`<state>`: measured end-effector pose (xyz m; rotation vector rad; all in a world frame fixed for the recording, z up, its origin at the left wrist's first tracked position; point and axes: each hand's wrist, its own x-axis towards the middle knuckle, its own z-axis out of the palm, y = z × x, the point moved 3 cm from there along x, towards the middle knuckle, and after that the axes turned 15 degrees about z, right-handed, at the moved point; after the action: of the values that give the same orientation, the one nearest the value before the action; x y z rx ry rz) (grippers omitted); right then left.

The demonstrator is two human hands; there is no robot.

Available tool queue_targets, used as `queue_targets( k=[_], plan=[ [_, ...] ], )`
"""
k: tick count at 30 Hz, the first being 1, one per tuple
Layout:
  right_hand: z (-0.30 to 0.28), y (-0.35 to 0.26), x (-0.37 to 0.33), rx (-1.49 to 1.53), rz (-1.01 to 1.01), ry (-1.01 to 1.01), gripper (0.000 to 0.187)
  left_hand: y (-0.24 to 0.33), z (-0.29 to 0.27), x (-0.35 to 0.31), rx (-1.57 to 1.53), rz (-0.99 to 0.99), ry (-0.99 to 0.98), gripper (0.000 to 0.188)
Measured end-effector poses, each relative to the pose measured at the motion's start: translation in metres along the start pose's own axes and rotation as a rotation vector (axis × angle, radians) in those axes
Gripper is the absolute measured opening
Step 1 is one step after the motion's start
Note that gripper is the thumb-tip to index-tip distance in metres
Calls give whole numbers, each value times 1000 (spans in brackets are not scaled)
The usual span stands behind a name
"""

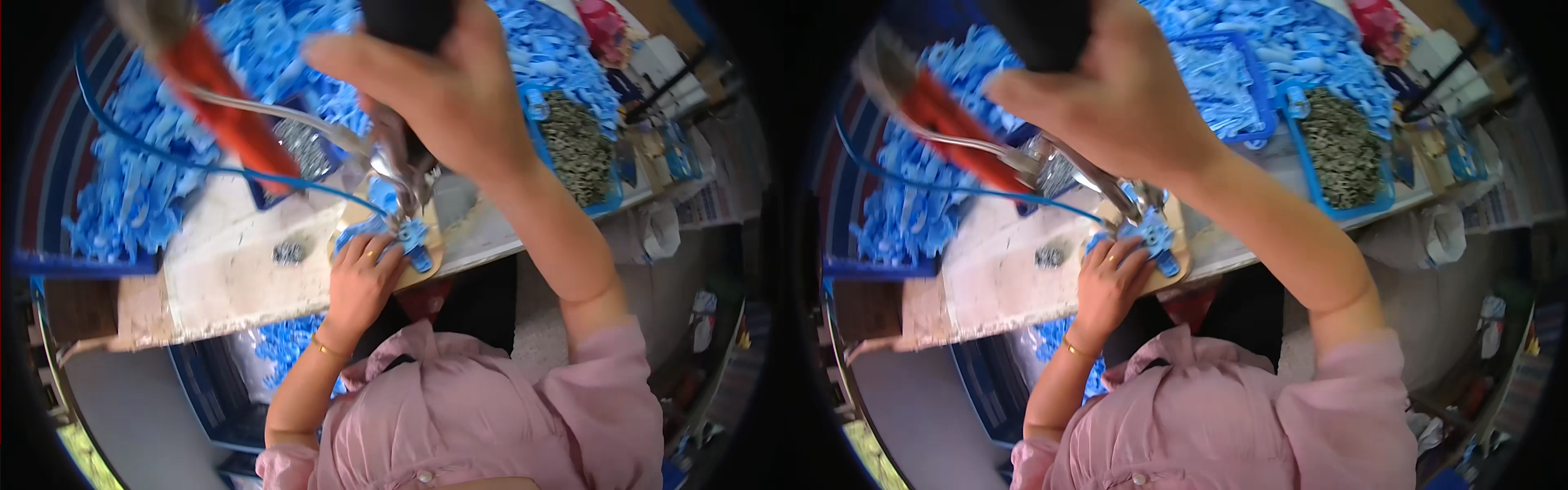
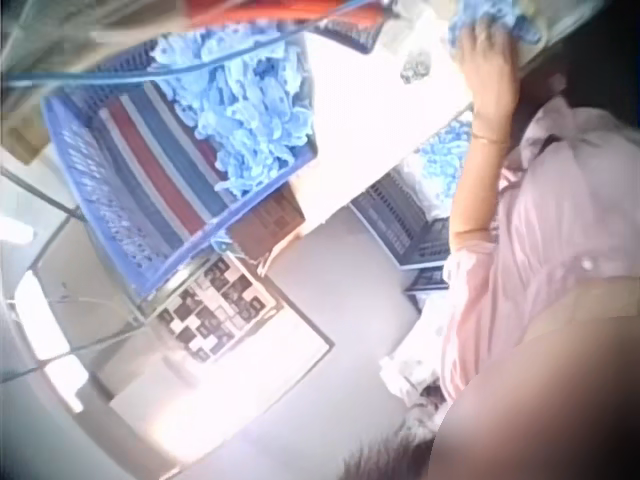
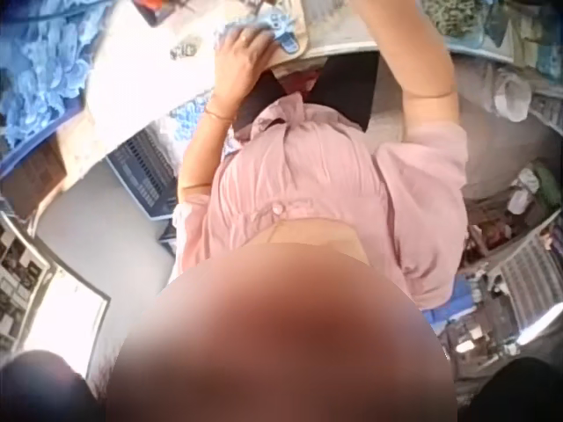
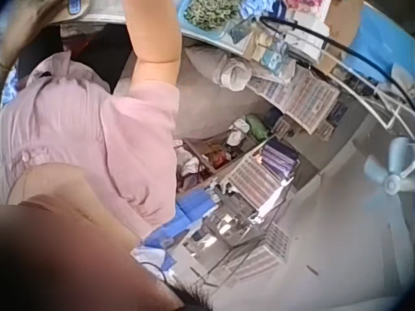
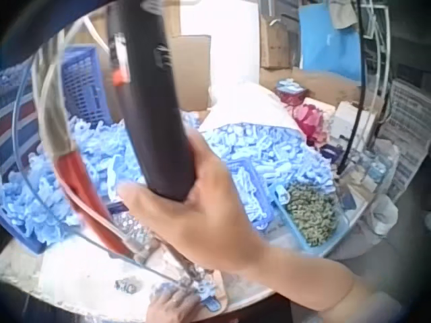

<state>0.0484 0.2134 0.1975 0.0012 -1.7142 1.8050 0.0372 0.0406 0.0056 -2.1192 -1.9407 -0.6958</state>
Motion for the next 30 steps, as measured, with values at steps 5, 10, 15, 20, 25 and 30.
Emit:
queue_targets(
  k=[5, 10, 15, 20, 25, 30],
  plan=[
    [-21, -19, 55, -131, -70, -43, 42, 10, -42, 8, -180, -45, 123, 17],
    [-107, 46, 65, -269, -242, 220, 33, 11, -141, -31, -627, -295, -6, 21],
    [-321, 119, 49, -1284, 183, 593, 22, 28, -215, -108, -333, -460, -541, 40],
    [-346, 159, 47, -1647, 519, 319, 29, 27, -197, -117, -178, -871, -425, 49],
    [-332, 143, 37, -1745, 352, 247, 21, 11, -167, -84, -279, -706, -432, 54],
    [-303, 82, -9, -1569, 142, 224, 20, 1, -133, -23, -395, -346, -368, 46]
  ],
)
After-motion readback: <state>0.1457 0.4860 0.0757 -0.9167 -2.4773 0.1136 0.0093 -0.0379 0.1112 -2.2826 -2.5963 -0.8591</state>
